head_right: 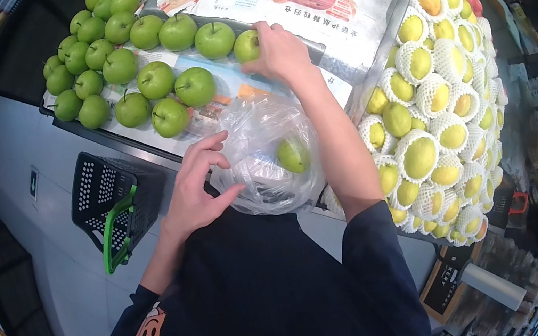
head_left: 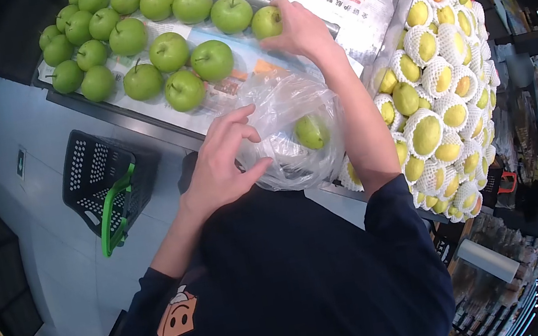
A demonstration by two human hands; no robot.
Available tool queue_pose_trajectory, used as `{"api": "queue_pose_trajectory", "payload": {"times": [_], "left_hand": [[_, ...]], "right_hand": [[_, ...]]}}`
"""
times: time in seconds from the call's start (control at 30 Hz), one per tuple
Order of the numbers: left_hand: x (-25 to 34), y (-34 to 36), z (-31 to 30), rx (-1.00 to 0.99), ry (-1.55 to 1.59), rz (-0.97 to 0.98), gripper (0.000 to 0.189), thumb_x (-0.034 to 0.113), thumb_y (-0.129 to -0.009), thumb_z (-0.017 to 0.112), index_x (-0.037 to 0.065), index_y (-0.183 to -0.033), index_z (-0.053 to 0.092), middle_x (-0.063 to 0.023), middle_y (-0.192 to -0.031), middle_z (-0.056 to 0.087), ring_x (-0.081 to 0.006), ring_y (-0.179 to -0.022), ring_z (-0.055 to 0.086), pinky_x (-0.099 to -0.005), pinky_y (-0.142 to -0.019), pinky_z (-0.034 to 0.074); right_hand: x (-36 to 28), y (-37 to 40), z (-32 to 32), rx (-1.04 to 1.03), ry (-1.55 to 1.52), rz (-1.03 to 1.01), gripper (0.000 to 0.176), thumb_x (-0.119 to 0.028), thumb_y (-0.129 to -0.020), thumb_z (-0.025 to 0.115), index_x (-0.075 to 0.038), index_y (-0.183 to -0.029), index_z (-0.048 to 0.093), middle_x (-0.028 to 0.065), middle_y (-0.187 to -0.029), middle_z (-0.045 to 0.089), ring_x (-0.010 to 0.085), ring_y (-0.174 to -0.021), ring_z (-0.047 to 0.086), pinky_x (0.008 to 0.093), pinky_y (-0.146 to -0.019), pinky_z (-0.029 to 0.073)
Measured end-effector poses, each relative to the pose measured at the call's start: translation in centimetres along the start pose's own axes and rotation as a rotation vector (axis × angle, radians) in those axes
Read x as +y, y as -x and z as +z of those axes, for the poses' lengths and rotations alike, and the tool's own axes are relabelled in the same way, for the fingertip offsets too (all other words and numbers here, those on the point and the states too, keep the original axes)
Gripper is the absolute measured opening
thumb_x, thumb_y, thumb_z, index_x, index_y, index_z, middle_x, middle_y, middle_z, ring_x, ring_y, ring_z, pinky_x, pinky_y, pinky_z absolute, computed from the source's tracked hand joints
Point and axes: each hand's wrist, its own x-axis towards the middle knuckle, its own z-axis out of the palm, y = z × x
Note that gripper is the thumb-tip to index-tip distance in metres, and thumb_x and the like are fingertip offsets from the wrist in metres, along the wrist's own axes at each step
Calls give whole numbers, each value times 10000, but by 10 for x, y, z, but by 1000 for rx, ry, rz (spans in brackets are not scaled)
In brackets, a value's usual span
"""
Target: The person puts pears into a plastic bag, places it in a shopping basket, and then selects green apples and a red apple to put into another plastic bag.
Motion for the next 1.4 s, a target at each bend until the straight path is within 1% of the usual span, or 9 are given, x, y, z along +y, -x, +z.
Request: {"api": "queue_pose_trajectory", "payload": {"times": [0.17, 0.23, 0.3, 0.4, 0.5, 0.9, 1.1, 1.2, 1.4], "left_hand": [[-6, 1, 0, -3, 16, 16, 345, 72, -680, 844, 56, -915, 591, -179, -1373, 558, -350, -1214, 568, -436, -991, 463], [-6, 0, -1, -11, 44, -1, 320, 64, -685, 836, 53, -899, 599, -178, -1378, 558, -349, -1216, 571, -435, -997, 462], [-7, -2, 1, -15, 59, -8, 301, 56, -690, 827, 51, -893, 605, -179, -1382, 556, -348, -1217, 572, -435, -1001, 461], [-10, -7, 4, -20, 48, 16, 291, 46, -701, 814, 48, -912, 614, -182, -1385, 554, -348, -1221, 571, -433, -1006, 459], [-7, -11, 6, -27, 37, 29, 309, 49, -715, 805, 49, -972, 634, -180, -1365, 557, -354, -1219, 566, -427, -1010, 458], [1, -15, 13, -59, 29, 53, 583, 95, -721, 812, 49, -1264, 604, -177, -1358, 535, -377, -1233, 534, -437, -1034, 446], [11, -20, 8, -116, 92, 152, 689, 86, -734, 796, 14, -1357, 510, -216, -1429, 501, -369, -1316, 499, -446, -1097, 395], [8, -23, 8, -111, 139, 137, 652, 74, -758, 765, 4, -1355, 510, -217, -1418, 507, -363, -1298, 510, -431, -1095, 392], [3, -19, 8, -63, 113, 10, 610, 14, -768, 714, 0, -1343, 512, -206, -1355, 548, -350, -1252, 546, -407, -1071, 413]], "right_hand": [[-18, 58, -52, 283, -297, -163, 438, -213, -823, 764, -46, -1205, 630, 149, -1071, 688, 300, -999, 677, 418, -883, 532], [-39, 109, -86, 61, -649, -58, 269, -169, -849, 735, -38, -1078, 686, 137, -1012, 699, 282, -940, 687, 415, -849, 532], [-47, 149, -104, -322, -700, -179, 196, -108, -851, 724, 5, -1008, 692, 143, -970, 710, 301, -831, 670, 386, -793, 545], [-47, 176, -58, -428, -483, -333, 226, -117, -834, 717, -10, -1030, 687, 170, -945, 700, 352, -881, 663, 427, -813, 533], [-31, 187, -13, -117, -70, -206, 324, -147, -796, 736, -26, -1090, 673, 193, -991, 688, 400, -976, 635, 469, -864, 507], [11, 195, 11, -71, 6, 35, 598, -201, -639, 815, -28, -1173, 608, 205, -1100, 661, 392, -1084, 616, 465, -929, 493], [-14, 199, -19, -200, -209, 13, 739, -196, -634, 842, -101, -1307, 552, 167, -1250, 570, 357, -1183, 559, 451, -966, 482], [-26, 203, -31, -186, -589, -34, 742, -138, -633, 839, -109, -1312, 542, 171, -1269, 544, 367, -1193, 538, 439, -982, 478], [-26, 209, -20, 93, -923, -69, 802, -23, -647, 811, -90, -1377, 485, 123, -1290, 541, 287, -1233, 542, 371, -1031, 452]]}}
